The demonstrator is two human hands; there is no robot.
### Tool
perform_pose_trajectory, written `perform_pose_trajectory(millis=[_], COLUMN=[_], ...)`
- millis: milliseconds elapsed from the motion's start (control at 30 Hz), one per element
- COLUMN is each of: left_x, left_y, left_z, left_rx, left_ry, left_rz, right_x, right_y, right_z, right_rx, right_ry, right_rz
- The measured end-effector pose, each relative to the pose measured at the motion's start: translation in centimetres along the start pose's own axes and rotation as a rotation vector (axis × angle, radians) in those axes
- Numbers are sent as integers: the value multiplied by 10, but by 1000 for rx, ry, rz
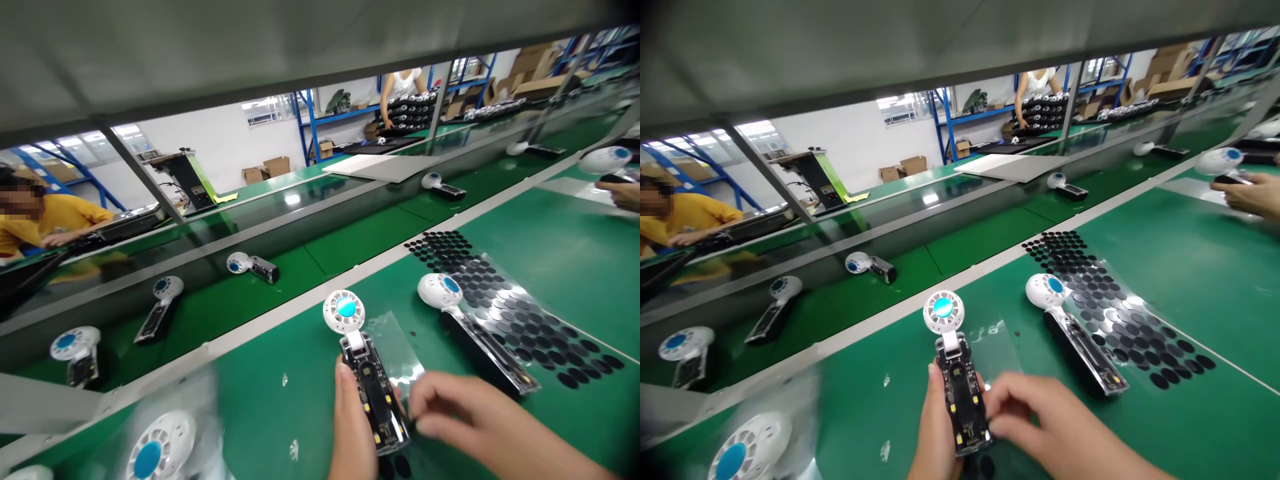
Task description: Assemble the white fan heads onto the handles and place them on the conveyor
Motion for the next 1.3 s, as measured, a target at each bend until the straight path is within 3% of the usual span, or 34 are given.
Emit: perform_pose_trajectory(millis=[100,167,300,667,1067,1300], left_x=[-4,-4,-7,-12,-17,-18], left_y=[0,0,2,1,2,5], left_z=[6,6,7,-3,0,-4], left_rx=[37,35,52,62,90,69], left_ry=[55,63,73,138,228,103], left_rz=[39,43,63,138,197,186], right_x=[-7,-3,4,-1,3,3], right_y=[30,42,46,45,43,41], right_z=[-12,-16,-20,-23,-23,-23], right_rx=[67,93,71,-67,-85,-141], right_ry=[308,352,270,6,-76,-199], right_rz=[17,-18,-48,71,71,154])
Point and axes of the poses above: each hand's wrist, its own y-axis towards the middle knuckle, its own x-axis out of the palm, z = x × y, the point moved 9 cm from there along y, towards the middle knuckle, and after that the axes turned 3 degrees about z, right-handed, at the moved point
